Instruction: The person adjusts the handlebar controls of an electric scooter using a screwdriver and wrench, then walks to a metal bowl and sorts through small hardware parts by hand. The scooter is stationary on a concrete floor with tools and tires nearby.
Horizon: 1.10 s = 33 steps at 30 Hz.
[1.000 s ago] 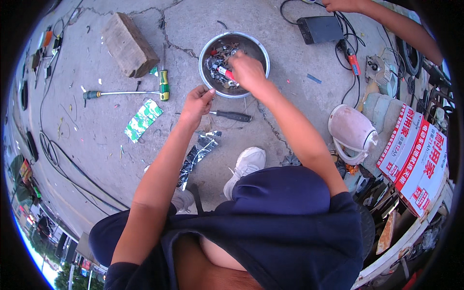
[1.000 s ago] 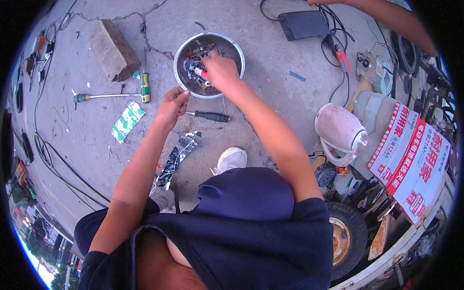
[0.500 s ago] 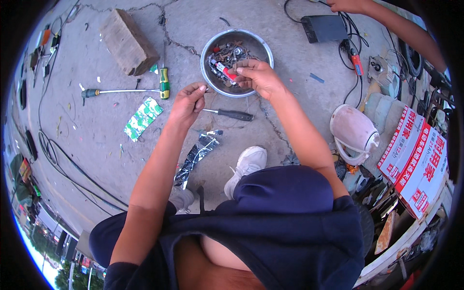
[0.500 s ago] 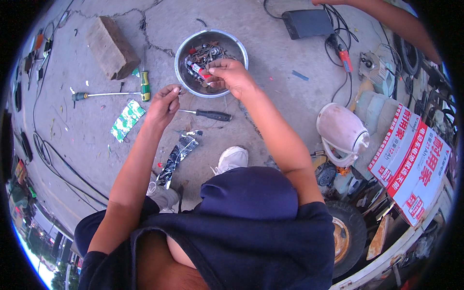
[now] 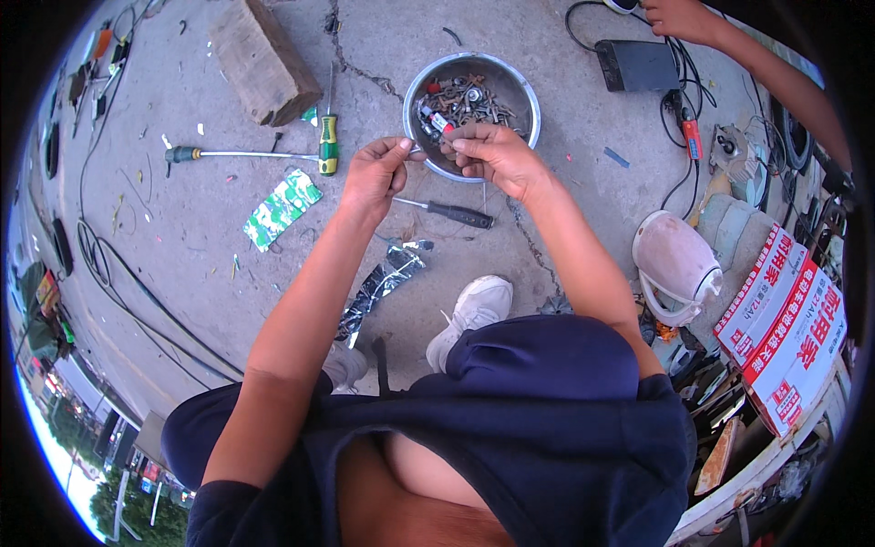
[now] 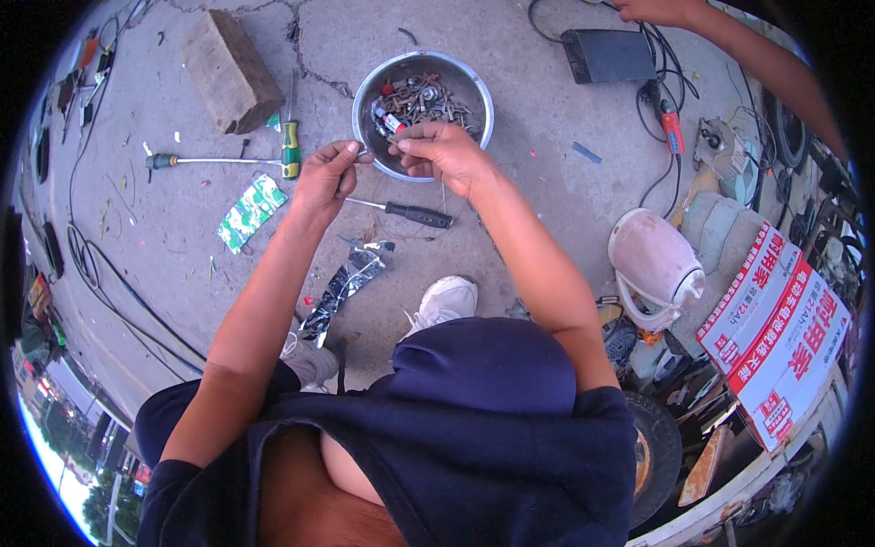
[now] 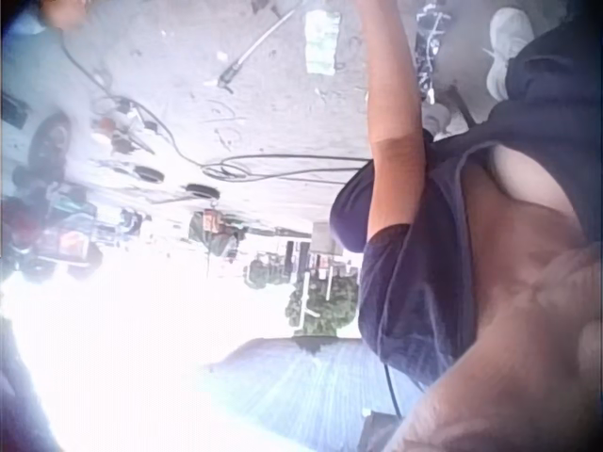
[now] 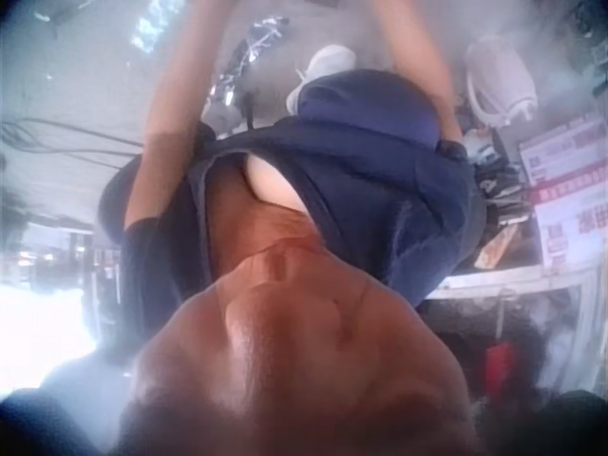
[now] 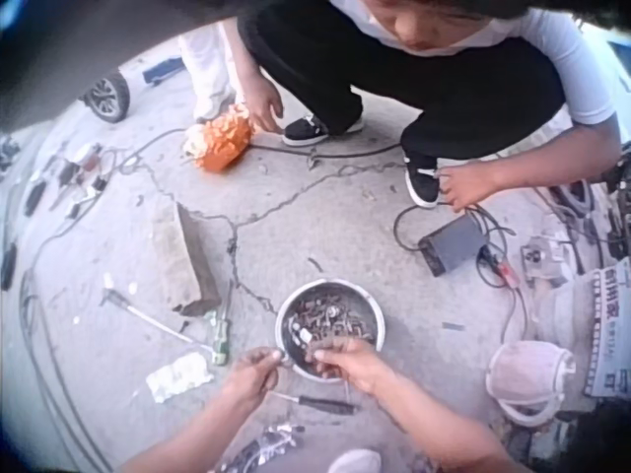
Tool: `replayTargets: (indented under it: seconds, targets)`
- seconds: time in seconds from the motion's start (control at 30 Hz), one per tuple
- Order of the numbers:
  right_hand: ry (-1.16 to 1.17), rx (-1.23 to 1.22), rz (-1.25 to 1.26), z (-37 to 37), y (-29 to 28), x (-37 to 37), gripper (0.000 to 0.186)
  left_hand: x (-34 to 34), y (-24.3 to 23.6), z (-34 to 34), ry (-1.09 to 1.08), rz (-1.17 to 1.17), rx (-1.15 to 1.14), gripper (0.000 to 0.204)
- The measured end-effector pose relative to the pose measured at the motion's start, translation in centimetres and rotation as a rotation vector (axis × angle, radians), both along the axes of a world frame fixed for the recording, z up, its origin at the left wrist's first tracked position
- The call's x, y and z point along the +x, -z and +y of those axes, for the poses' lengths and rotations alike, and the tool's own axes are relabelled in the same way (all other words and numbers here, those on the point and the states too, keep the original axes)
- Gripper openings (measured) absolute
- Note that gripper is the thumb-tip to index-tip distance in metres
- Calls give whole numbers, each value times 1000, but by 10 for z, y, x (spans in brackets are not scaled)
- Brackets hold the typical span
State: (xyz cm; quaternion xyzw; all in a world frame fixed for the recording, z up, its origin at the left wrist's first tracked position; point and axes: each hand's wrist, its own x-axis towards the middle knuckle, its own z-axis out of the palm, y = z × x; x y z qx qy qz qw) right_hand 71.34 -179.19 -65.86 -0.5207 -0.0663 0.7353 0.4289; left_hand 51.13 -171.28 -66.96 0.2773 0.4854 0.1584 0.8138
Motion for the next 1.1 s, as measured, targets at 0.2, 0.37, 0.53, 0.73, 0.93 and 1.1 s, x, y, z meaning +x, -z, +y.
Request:
replayTargets:
  seconds: [0.2, 0.37, 0.53, 0.73, 0.93, 1.1]
  targets:
    - [34, 83, -312, 4, -9, -15, 13, -7, 2, -1, 20, -128, -61, 23]
    - [-233, 315, -1139, 2, 5, -14, 19, -11, 3, 3, 4, -187, -148, 25]
    - [-437, 392, -1591, 15, 12, -14, 33, -11, -1, 6, 40, -238, -142, 15]
    - [-772, 475, -1559, 23, 8, -23, 47, -10, 7, 2, -35, -360, -175, 13]
    - [-1135, 382, -1367, 11, -36, -10, 31, 2, 2, 9, 215, 213, 55, 41]
    - [-1120, 257, -1310, 24, -32, 3, 20, 10, 4, 3, 448, 535, 506, 51]
